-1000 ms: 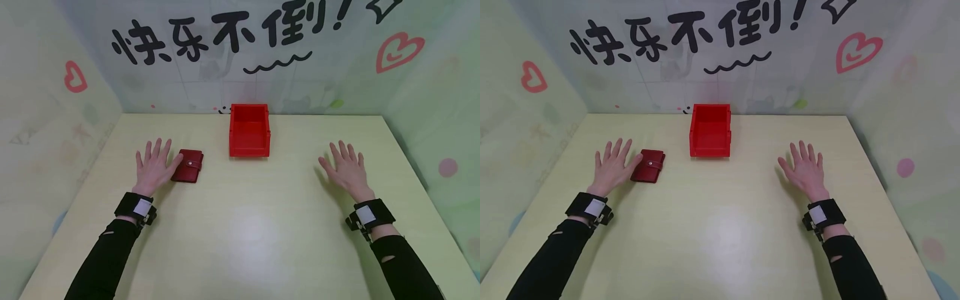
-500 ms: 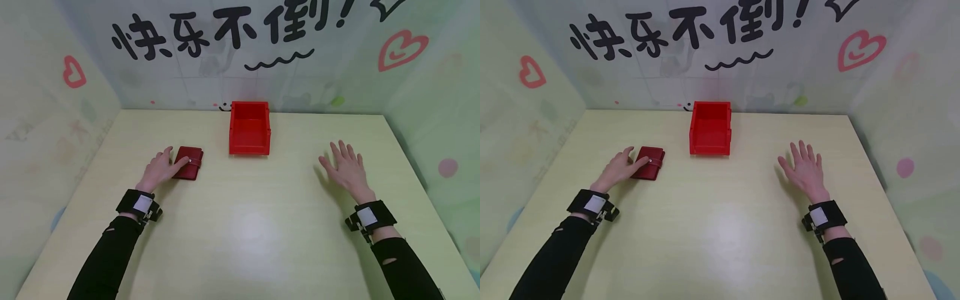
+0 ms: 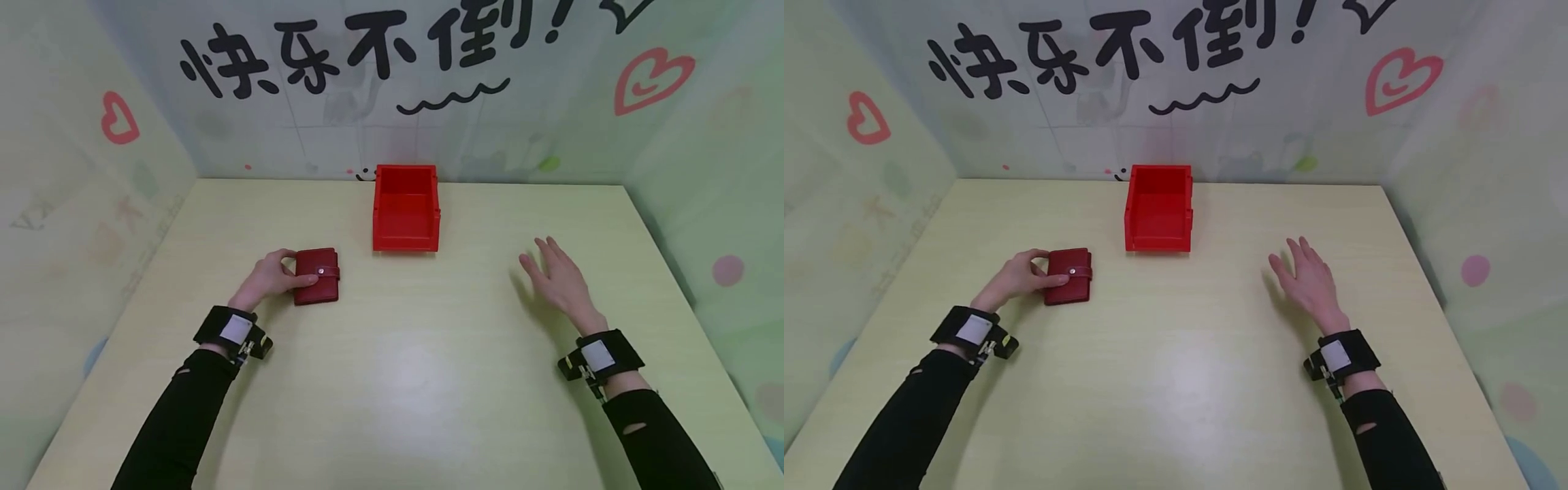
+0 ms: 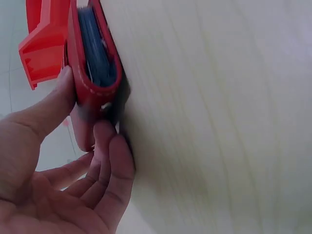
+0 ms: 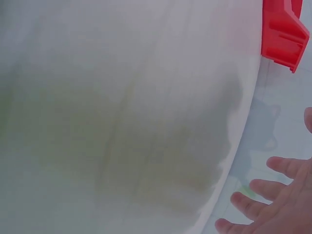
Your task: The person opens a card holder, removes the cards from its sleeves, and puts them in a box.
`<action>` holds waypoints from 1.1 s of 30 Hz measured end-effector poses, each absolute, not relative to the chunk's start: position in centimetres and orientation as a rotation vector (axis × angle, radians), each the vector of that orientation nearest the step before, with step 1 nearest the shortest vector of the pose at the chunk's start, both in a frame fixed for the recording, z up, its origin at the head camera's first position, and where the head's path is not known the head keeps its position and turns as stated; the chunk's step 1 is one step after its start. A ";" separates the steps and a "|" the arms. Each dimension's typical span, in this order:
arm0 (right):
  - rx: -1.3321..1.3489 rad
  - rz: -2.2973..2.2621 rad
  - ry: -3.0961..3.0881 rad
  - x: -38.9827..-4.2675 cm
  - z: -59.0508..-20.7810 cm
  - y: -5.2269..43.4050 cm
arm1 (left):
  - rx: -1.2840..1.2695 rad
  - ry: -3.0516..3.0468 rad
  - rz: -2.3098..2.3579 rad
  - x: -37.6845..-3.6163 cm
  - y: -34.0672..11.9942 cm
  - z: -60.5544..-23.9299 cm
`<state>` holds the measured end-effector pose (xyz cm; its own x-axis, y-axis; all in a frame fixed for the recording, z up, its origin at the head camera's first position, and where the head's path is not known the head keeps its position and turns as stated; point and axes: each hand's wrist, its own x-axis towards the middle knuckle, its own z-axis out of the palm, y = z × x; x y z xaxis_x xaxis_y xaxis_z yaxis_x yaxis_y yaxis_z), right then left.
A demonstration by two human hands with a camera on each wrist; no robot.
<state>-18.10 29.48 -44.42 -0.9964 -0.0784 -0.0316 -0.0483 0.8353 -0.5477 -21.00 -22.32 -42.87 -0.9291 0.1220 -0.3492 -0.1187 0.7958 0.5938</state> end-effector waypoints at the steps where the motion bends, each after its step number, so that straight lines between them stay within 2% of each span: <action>1: -0.101 -0.899 2.951 -18.1 -44.5 29.4 | 0.008 2.594 0.906 -21.0 -22.1 -42.9; 15: -0.094 -1.040 2.903 -17.7 -43.7 25.9 | 0.209 2.427 1.014 -19.8 -16.4 -43.5; 33: -0.325 -0.862 2.670 -17.5 -43.4 14.9 | 0.425 2.318 1.054 -19.1 -9.9 -44.1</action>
